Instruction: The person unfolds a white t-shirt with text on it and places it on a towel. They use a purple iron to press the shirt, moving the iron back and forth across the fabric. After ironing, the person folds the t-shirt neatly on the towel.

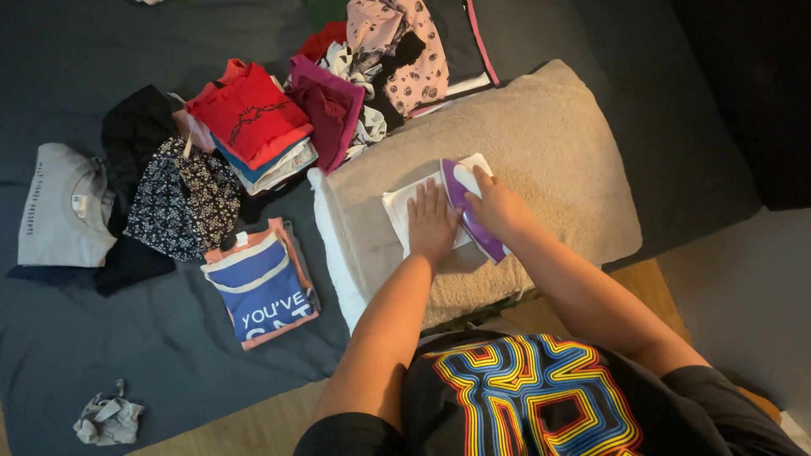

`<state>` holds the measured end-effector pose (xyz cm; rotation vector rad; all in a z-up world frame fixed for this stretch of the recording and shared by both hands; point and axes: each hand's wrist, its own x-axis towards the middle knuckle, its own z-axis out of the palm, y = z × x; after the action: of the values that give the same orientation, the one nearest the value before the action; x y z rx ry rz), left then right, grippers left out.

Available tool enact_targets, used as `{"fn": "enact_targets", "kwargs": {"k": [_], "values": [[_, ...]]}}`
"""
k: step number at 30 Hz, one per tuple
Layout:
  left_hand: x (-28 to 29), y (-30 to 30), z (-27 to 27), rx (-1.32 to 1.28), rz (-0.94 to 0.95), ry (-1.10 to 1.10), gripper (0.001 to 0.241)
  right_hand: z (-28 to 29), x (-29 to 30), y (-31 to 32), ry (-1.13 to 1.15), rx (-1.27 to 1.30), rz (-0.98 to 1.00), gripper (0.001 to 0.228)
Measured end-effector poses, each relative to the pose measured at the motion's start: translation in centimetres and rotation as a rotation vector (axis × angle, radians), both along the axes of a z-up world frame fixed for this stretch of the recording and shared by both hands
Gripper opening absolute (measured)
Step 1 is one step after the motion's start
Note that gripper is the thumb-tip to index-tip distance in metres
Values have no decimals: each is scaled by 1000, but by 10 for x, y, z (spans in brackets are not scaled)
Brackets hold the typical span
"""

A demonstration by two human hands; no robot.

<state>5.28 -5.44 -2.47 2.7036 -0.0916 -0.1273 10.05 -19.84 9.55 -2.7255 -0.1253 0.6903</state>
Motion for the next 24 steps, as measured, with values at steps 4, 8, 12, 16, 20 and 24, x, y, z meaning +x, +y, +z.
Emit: {"fn": "enact_targets", "kwargs": {"k": [4,8,12,16,20,24], "values": [[2,2,9,36,-27,122,80,36,0,13,-15,-46,-25,61],[4,4,23,112,-71,237,73,24,5,4,-18,-77,-69,60],[13,7,-5,172,-129,334,83,41,-1,6,7,-67,-138,59],[14,9,13,202,-152,385,93,16,-4,-12,-72,-105,-125,59],[17,8,18,214,-153,416,95,-3,0,-22,-102,-91,-120,58],[20,8,-4,218,-140,415,100,-34,9,-45,-116,-157,-17,58]]}}
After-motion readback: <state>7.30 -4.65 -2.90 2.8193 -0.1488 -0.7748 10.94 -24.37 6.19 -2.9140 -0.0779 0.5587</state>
